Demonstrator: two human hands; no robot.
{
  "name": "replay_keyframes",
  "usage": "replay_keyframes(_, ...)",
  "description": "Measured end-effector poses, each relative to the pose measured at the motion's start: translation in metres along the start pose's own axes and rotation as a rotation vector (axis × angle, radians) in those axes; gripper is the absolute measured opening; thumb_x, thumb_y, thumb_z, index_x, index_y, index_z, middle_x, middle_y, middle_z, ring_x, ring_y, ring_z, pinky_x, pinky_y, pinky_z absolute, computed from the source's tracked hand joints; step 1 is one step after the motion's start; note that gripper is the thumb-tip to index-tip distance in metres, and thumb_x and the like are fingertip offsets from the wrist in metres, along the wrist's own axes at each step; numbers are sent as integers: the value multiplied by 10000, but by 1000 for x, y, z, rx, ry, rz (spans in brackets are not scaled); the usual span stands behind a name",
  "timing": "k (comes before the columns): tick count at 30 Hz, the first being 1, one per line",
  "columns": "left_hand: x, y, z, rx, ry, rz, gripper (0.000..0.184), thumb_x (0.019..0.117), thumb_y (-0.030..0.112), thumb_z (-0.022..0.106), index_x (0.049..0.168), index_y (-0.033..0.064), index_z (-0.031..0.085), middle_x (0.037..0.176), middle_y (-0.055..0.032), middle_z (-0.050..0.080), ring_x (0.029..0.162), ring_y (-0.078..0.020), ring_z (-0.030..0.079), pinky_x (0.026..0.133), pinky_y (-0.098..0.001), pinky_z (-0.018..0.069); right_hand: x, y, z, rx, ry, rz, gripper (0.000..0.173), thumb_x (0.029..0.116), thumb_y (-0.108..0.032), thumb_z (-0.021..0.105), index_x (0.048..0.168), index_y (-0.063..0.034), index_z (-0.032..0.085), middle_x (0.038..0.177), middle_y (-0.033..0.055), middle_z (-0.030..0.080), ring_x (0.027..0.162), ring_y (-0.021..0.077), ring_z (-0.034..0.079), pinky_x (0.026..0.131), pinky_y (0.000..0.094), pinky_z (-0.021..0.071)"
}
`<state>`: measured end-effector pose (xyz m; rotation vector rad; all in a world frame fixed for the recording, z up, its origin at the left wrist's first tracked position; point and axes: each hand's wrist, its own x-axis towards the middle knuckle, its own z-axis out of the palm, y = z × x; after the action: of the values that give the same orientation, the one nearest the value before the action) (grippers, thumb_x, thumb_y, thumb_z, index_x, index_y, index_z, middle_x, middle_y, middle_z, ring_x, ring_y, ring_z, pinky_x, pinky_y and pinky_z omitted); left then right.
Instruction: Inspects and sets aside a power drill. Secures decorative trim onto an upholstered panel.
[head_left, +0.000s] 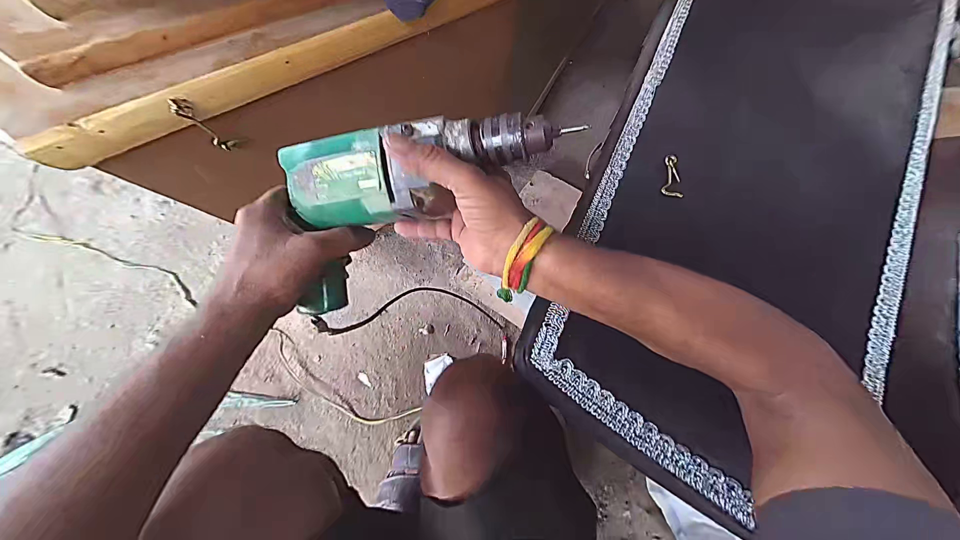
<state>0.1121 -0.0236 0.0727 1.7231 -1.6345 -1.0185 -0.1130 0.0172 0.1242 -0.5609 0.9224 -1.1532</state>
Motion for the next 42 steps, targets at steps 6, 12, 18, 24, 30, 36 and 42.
replay_keyframes(6, 23, 36, -22, 214, 79, 150, 630, 622, 412, 840, 1158, 154, 632, 946, -95, 706, 783, -273, 714, 686, -604, 578, 22, -17, -1, 138, 7, -43, 473, 960, -270, 738, 1381, -117, 586, 1356, 163, 608, 1215, 365, 626, 904, 617, 581)
replay_keyframes(12, 35, 19, -4, 227, 59, 94, 646, 645, 379, 880, 1169, 111, 613, 950, -138, 699, 850, -348, 700, 720, -675, 533, 18, -6, -12, -8, 19, 12, 520, 975, -504, 643, 1420, -243, 575, 1382, 81, 610, 1159, 322, 649, 843, 549, 601)
replay_keyframes(18, 84, 7, 25, 228, -90, 146, 617, 708, 346, 888, 1197, 95, 607, 929, -176, 687, 818, -398, 680, 669, -685, 508, 43, 4, -19, 106, 317, 26, 609, 937, -460, 726, 1457, -211, 533, 1408, 160, 570, 1157, 379, 651, 877, 578, 598)
replay_keyframes(24, 116, 15, 21, 313, -118, 306, 678, 710, 342, 885, 1257, 67, 595, 934, -265, 679, 847, -512, 666, 667, -742, 484, 62, 16, -5, 243, 490, 7, 743, 923, -526, 712, 1529, -200, 433, 1453, 200, 535, 1201, 394, 641, 943, 556, 587)
replay_keyframes(30, 127, 3, 12, 268, -93, 339, 682, 715, 367, 846, 1227, 25, 553, 882, -292, 641, 800, -550, 639, 612, -734, 451, 75, 16, 7, 208, 467, 34, 748, 917, -624, 657, 1509, -211, 460, 1410, 177, 583, 1156, 354, 678, 922, 493, 609)
replay_keyframes(36, 134, -10, 27, 185, -99, 387, 771, 722, 440, 798, 1314, 27, 528, 947, -301, 651, 815, -555, 641, 623, -741, 442, 74, 9, -6, 240, 423, 24, 612, 974, -490, 656, 1474, -180, 487, 1394, 185, 583, 1178, 354, 666, 936, 496, 604)
replay_keyframes(42, 142, -19, 45, 177, -112, 314, 837, 690, 568, 810, 1331, 117, 517, 982, -276, 650, 837, -539, 642, 623, -742, 438, 81, 4, -11, 266, 494, 53, 611, 966, -490, 666, 1459, -166, 504, 1354, 192, 604, 1127, 357, 686, 917, 508, 609)
